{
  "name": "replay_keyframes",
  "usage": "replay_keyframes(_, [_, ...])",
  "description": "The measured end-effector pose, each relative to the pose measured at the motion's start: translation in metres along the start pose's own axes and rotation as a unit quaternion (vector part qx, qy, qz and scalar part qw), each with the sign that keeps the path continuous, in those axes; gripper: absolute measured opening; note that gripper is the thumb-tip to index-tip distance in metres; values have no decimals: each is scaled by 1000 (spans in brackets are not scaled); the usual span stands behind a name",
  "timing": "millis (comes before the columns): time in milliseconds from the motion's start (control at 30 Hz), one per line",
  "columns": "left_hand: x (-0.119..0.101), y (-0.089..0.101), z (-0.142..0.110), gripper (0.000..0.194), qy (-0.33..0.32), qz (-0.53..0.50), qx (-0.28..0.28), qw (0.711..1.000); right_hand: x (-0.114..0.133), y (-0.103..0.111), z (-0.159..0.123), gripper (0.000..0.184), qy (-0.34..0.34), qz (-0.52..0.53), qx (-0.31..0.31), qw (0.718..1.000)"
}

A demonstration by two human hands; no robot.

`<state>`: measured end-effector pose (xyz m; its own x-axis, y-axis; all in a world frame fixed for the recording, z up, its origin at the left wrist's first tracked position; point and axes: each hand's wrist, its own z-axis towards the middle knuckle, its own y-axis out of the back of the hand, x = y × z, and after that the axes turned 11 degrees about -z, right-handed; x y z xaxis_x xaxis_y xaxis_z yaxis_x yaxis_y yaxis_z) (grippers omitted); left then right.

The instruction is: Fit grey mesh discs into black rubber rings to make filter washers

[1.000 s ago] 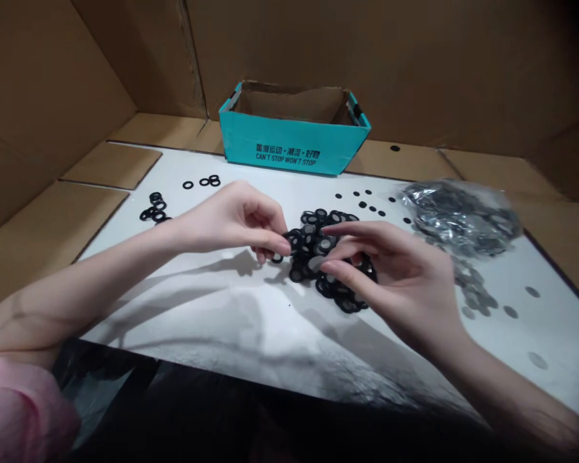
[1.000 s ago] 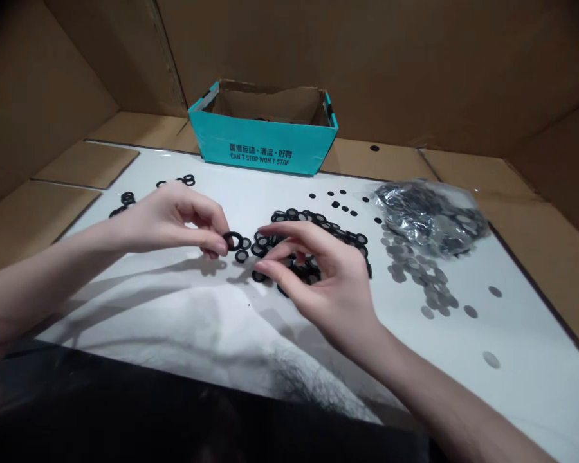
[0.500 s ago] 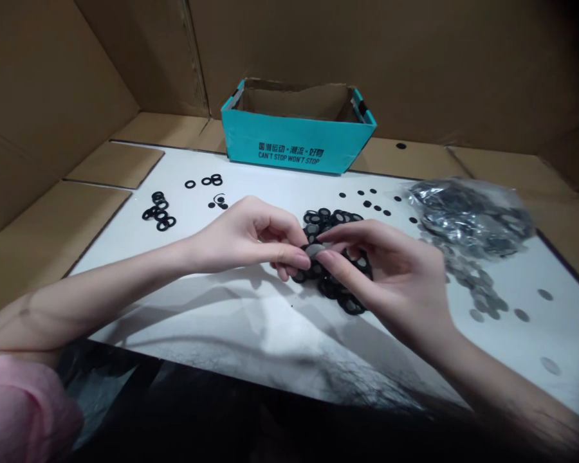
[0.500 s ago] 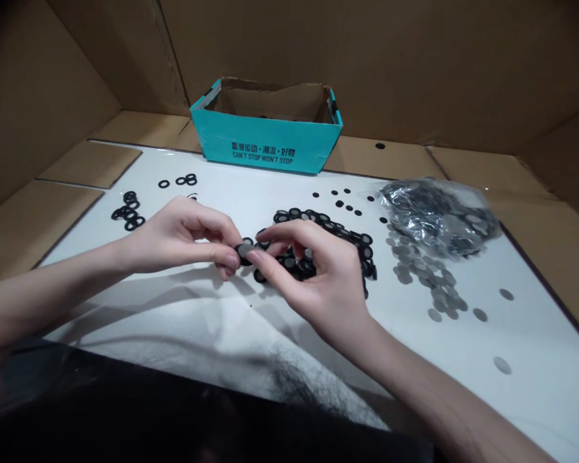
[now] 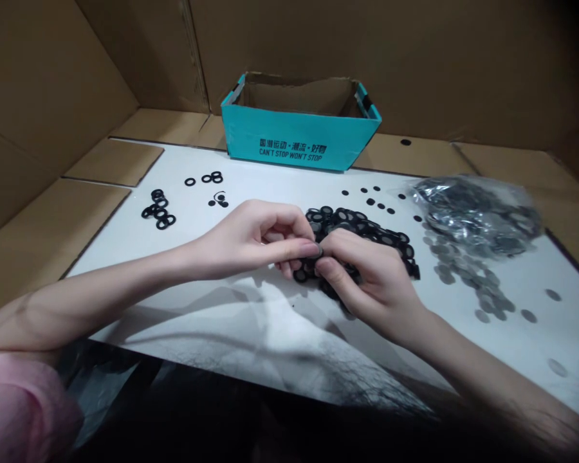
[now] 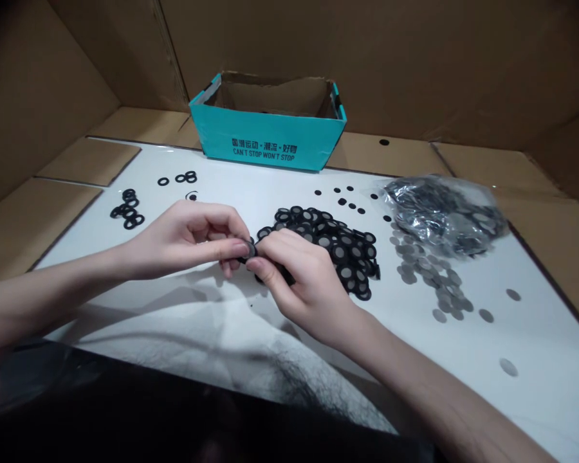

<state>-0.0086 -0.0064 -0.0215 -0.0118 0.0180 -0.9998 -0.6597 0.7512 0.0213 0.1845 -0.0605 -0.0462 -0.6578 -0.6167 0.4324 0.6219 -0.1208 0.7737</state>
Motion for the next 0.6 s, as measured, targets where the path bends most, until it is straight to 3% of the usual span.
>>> replay_keyframes(167, [-1,0,-2,10,6,27,7,1000,-1,-1,0,24,-4,46,-5,999])
replay_keyframes(400, [-5,6,-2,12,48,13,67,997,-2,0,-2,21,1,106,2,994])
replay_keyframes(600, [-7,3,-2,13,60,-19,47,997,-4,2,-2,18,22,95,-5,995])
